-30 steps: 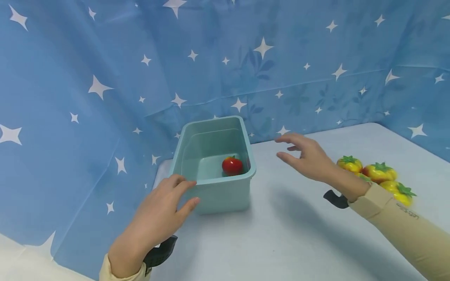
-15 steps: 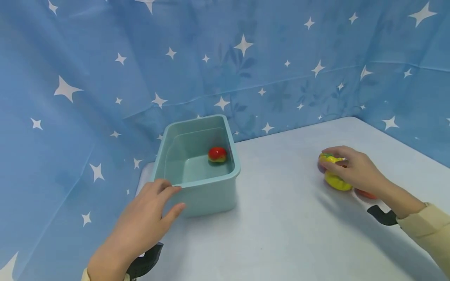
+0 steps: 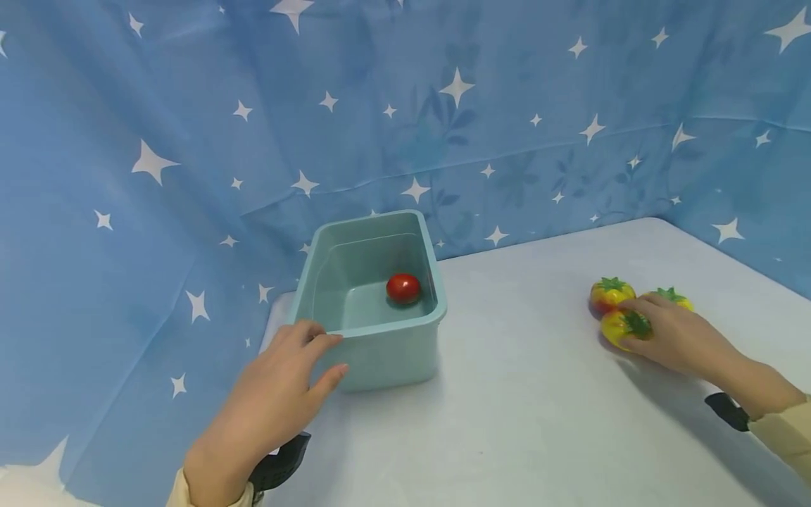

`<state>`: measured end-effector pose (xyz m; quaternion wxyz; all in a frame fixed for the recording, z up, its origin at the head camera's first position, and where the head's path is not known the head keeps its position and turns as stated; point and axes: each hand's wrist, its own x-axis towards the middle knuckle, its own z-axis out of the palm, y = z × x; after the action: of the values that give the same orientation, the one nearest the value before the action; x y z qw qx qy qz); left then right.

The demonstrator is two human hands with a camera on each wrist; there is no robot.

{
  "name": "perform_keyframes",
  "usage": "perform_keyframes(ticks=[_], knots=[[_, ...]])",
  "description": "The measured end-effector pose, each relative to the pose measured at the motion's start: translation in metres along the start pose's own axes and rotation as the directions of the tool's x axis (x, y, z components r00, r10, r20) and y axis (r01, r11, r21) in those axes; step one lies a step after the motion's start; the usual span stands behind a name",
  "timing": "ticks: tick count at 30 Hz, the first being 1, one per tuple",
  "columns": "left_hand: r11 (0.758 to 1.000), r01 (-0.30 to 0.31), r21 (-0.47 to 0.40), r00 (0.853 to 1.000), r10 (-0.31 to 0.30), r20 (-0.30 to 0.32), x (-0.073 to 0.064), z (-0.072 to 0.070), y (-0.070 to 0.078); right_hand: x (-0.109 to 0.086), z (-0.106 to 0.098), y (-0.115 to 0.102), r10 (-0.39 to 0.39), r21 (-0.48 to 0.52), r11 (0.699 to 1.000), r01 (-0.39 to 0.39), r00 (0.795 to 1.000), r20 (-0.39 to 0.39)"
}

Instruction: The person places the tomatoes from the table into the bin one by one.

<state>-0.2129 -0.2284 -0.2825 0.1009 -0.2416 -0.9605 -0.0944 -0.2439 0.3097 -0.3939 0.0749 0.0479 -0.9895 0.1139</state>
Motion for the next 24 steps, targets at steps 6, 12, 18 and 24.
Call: perform_keyframes(ticks=[6, 12, 18, 24], knots=[[1.000, -0.006, -0.009, 1.000, 0.006, -0.015, 0.002, 0.001, 0.000, 0.000, 0.006, 0.002, 0.013, -0.005, 1.000, -0.013, 1.000, 0.021], [1.000, -0.004, -0.005, 1.000, 0.004, -0.021, 0.002, 0.001, 0.000, 0.002, 0.011, -0.003, -0.018, 0.007, 1.000, 0.018, 0.998, 0.053], [1.000, -0.011, -0.003, 1.000, 0.011, -0.023, 0.002, 0.002, 0.001, 0.002, 0.009, -0.012, 0.011, 0.060, 0.998, -0.009, 1.000, -0.027], [1.000, -0.018, -0.008, 0.999, 0.018, -0.027, 0.002, 0.001, 0.001, 0.007, 0.003, -0.036, 0.009, 0.215, 0.976, 0.027, 0.986, -0.166]])
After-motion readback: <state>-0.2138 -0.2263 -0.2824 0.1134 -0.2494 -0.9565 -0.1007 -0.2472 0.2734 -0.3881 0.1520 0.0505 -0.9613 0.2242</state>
